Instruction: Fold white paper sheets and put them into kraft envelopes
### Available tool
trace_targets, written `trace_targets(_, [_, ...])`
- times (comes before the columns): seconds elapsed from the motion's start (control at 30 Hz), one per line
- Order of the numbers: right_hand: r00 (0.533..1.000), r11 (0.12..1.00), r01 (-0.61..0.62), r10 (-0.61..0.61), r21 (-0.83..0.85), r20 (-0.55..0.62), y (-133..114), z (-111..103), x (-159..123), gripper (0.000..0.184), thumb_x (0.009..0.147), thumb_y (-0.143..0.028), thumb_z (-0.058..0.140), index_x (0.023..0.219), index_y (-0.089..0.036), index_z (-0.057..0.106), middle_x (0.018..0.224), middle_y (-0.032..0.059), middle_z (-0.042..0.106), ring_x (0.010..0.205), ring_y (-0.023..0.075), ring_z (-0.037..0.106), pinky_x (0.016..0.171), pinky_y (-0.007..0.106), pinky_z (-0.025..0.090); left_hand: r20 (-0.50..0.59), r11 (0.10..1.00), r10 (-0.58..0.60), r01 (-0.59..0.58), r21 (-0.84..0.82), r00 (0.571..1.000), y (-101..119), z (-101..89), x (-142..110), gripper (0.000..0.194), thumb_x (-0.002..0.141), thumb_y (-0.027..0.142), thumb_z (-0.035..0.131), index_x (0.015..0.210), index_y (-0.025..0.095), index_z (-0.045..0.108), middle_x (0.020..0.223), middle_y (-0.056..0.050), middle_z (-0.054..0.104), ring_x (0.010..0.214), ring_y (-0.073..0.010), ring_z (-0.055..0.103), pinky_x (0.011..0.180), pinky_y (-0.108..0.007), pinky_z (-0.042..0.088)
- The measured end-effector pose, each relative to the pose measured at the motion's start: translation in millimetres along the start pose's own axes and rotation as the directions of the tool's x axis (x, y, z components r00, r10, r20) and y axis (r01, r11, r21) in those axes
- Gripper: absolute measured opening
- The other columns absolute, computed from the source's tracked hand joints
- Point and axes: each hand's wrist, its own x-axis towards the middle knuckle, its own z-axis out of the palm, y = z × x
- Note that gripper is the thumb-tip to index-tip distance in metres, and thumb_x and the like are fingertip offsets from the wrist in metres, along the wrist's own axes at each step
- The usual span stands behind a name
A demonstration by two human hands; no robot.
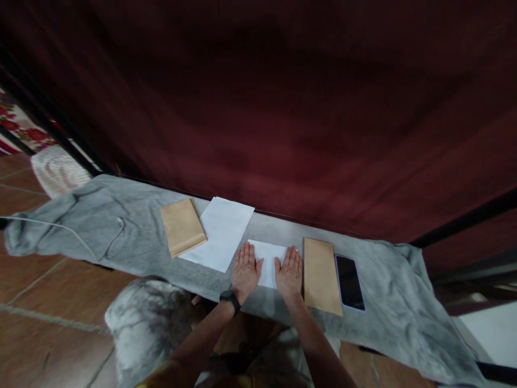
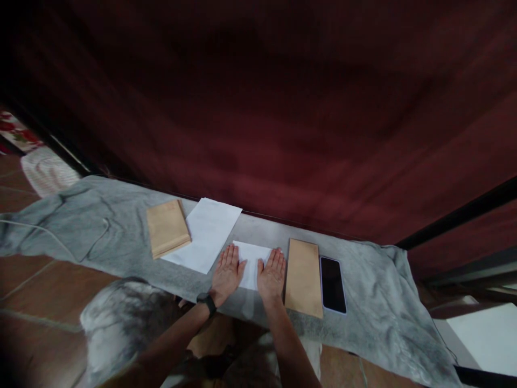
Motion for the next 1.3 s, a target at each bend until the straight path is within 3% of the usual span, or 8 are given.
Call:
trace_targets(0.1, [1.000,1.000,-0.001,0.000,0.002,0.016,0.5,-1.0,1.1,0.068,0.102,-0.045,0.025,0.149,0.004,0.032,0.154,0.0285,0.033,0.142,0.0354,0.036,0.114,0.053,0.030,0.000,0.998,0.060,-0.060,0.004,0.998,7.5,-5.9,-13.5,0.066,0.102,0.044,0.028,0.156,0.007,0.022,0.157,-0.018,0.034,0.147,-0.0295,0.029,0.119,-0.050,0.029])
trace_targets(0.27, [0.998,1.000,0.004,-0.006,0.020,0.069,0.1,-8.3,3.1,0.065,0.102,-0.041,0.023,0.148,0.004,0.034,0.154,0.0283,0.032,0.144,0.0346,0.034,0.115,0.054,0.027,0.096,0.976,0.215,-0.216,0.001,0.972,19.8,-14.3,-29.9,0.061,0.102,0.044,0.029,0.155,0.012,0.027,0.159,-0.013,0.034,0.148,-0.0246,0.027,0.120,-0.045,0.026])
trace_targets(0.47, [0.946,0.972,0.201,-0.226,0.123,0.234,-13.5,-18.5,-23.1,0.059,0.104,-0.038,0.016,0.153,-0.008,0.029,0.159,0.0161,0.031,0.147,0.0244,0.027,0.119,0.049,0.022,0.153,0.956,0.286,-0.292,0.021,0.946,16.3,-18.3,-32.9,0.058,0.102,0.031,0.031,0.157,0.017,0.021,0.162,-0.011,0.027,0.150,-0.0247,0.022,0.121,-0.050,0.018])
trace_targets(0.63, [0.955,0.961,0.258,-0.270,0.100,0.126,-6.3,-19.3,-45.4,0.061,0.104,-0.041,0.021,0.154,-0.006,0.027,0.158,0.0198,0.031,0.147,0.0282,0.028,0.118,0.051,0.024,0.171,0.886,0.463,-0.461,-0.055,0.870,3.3,-31.7,-37.9,0.052,0.103,0.035,0.033,0.155,0.027,0.028,0.162,-0.004,0.028,0.149,-0.0217,0.024,0.123,-0.048,0.014])
trace_targets(0.73, [0.961,0.961,0.264,-0.269,0.082,0.055,3.7,-19.1,-49.5,0.062,0.104,-0.041,0.024,0.154,-0.005,0.025,0.158,0.0214,0.031,0.146,0.0311,0.029,0.116,0.053,0.028,0.167,0.880,0.475,-0.470,-0.072,0.864,-4.9,-39.1,-41.8,0.054,0.103,0.047,0.036,0.153,0.027,0.031,0.161,-0.006,0.030,0.149,-0.0222,0.025,0.122,-0.048,0.016])
trace_targets(0.9, [0.968,0.970,0.236,-0.240,0.054,0.069,9.3,-22.4,-51.8,0.065,0.103,-0.042,0.028,0.151,0.001,0.030,0.156,0.0269,0.032,0.143,0.0347,0.033,0.114,0.053,0.030,0.205,0.880,0.474,-0.456,-0.133,0.856,-11.7,-46.7,-45.7,0.063,0.099,0.060,0.038,0.153,0.029,0.031,0.162,-0.006,0.028,0.150,-0.0240,0.022,0.122,-0.048,0.017])
trace_targets(1.3, [0.965,0.965,0.259,-0.261,0.047,0.030,16.6,-40.4,-70.0,0.065,0.103,-0.043,0.034,0.150,0.001,0.031,0.151,0.0304,0.037,0.137,0.0372,0.042,0.108,0.056,0.038,0.208,0.886,0.461,-0.435,-0.162,0.863,-8.5,-54.4,-47.2,0.064,0.097,0.060,0.042,0.152,0.029,0.034,0.161,-0.007,0.029,0.149,-0.0259,0.025,0.122,-0.048,0.018])
